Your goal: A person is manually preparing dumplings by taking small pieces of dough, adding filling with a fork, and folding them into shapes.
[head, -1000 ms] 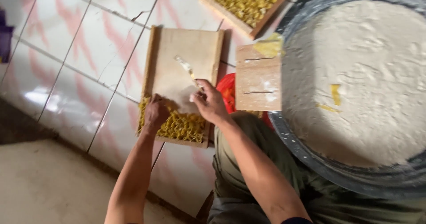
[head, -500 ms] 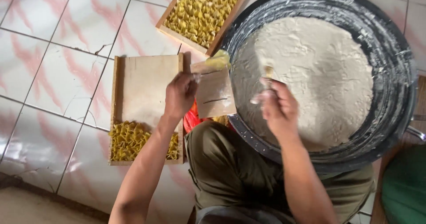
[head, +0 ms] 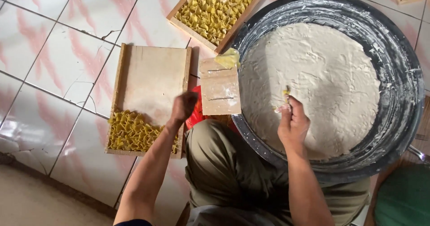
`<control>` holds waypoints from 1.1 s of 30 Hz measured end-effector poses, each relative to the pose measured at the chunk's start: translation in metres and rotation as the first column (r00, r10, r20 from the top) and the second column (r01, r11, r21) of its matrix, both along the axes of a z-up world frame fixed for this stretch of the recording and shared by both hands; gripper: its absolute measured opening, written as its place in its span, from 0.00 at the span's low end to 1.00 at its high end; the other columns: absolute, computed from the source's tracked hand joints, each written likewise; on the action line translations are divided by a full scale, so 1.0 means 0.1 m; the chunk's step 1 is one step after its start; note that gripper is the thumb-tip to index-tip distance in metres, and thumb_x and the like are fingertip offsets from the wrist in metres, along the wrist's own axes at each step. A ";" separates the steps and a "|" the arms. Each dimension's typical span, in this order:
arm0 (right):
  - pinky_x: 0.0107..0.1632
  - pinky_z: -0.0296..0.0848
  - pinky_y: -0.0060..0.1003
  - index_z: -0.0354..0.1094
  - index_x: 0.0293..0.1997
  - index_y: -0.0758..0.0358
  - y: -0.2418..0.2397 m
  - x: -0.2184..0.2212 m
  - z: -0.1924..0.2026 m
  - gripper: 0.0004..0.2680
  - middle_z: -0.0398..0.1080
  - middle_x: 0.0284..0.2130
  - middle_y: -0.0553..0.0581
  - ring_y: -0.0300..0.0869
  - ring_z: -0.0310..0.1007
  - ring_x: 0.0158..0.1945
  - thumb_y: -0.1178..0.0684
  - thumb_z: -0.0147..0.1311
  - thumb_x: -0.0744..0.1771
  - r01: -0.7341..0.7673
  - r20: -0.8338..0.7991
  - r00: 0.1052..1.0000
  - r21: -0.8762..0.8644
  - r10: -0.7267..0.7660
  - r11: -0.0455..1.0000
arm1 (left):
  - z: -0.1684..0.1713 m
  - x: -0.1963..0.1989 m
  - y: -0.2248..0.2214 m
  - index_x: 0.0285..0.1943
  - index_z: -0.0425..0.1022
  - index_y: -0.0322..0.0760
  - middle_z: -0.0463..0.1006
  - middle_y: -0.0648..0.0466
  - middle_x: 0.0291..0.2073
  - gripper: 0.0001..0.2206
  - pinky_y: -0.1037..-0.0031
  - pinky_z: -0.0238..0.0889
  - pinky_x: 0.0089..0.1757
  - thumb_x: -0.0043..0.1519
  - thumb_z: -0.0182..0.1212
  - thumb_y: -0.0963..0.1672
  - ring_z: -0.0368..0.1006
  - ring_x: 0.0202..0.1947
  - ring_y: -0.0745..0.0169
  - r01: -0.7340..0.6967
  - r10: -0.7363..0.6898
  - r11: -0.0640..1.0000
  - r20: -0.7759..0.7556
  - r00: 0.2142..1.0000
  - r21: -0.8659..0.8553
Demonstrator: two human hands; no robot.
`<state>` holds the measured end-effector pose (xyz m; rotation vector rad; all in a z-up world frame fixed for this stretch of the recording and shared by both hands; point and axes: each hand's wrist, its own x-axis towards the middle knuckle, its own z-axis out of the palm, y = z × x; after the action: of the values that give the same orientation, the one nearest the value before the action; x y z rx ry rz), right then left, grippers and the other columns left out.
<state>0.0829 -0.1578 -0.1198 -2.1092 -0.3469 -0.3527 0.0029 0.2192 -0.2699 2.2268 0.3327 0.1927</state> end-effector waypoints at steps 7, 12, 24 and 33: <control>0.40 0.78 0.49 0.74 0.58 0.59 0.02 0.01 -0.04 0.09 0.78 0.30 0.61 0.56 0.79 0.34 0.54 0.51 0.72 -0.052 0.086 0.994 -0.125 0.063 0.991 | -0.61 0.39 -0.02 0.47 0.84 0.40 0.83 0.43 0.35 0.11 0.55 0.70 0.42 0.58 0.59 0.42 0.78 0.37 0.35 0.322 -0.324 0.907 0.037 0.945 -0.271; 0.42 0.77 0.55 0.72 0.55 0.64 -0.02 0.04 -0.08 0.10 0.77 0.38 0.71 0.66 0.78 0.41 0.59 0.53 0.68 -0.078 0.090 0.992 -0.140 0.091 0.987 | -0.21 1.28 -0.26 0.46 0.82 0.39 0.82 0.43 0.35 0.11 0.57 0.70 0.41 0.58 0.59 0.42 0.78 0.36 0.37 0.419 -0.396 0.860 0.137 0.908 -0.292; 0.39 0.80 0.48 0.72 0.58 0.53 0.07 0.07 -0.02 0.11 0.80 0.39 0.61 0.57 0.81 0.39 0.55 0.53 0.68 -0.092 0.098 0.989 -0.201 0.114 0.975 | 0.11 1.42 -0.66 0.46 0.80 0.37 0.81 0.44 0.33 0.10 0.60 0.70 0.38 0.57 0.60 0.40 0.78 0.34 0.41 0.421 -0.380 0.801 0.181 0.907 -0.426; 0.37 0.80 0.43 0.73 0.57 0.50 0.06 0.07 -0.12 0.10 0.81 0.40 0.58 0.53 0.82 0.38 0.53 0.53 0.69 -0.135 0.102 0.982 -0.205 0.158 0.970 | 0.13 0.77 -0.56 0.46 0.78 0.35 0.80 0.45 0.32 0.10 0.63 0.71 0.36 0.57 0.61 0.39 0.77 0.33 0.44 0.354 -0.318 0.767 0.162 0.934 -0.535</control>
<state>0.0896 -0.1520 -0.1323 -2.2444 -0.6264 -0.3683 0.0800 0.1634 -0.2574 1.6504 -0.0562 -0.0332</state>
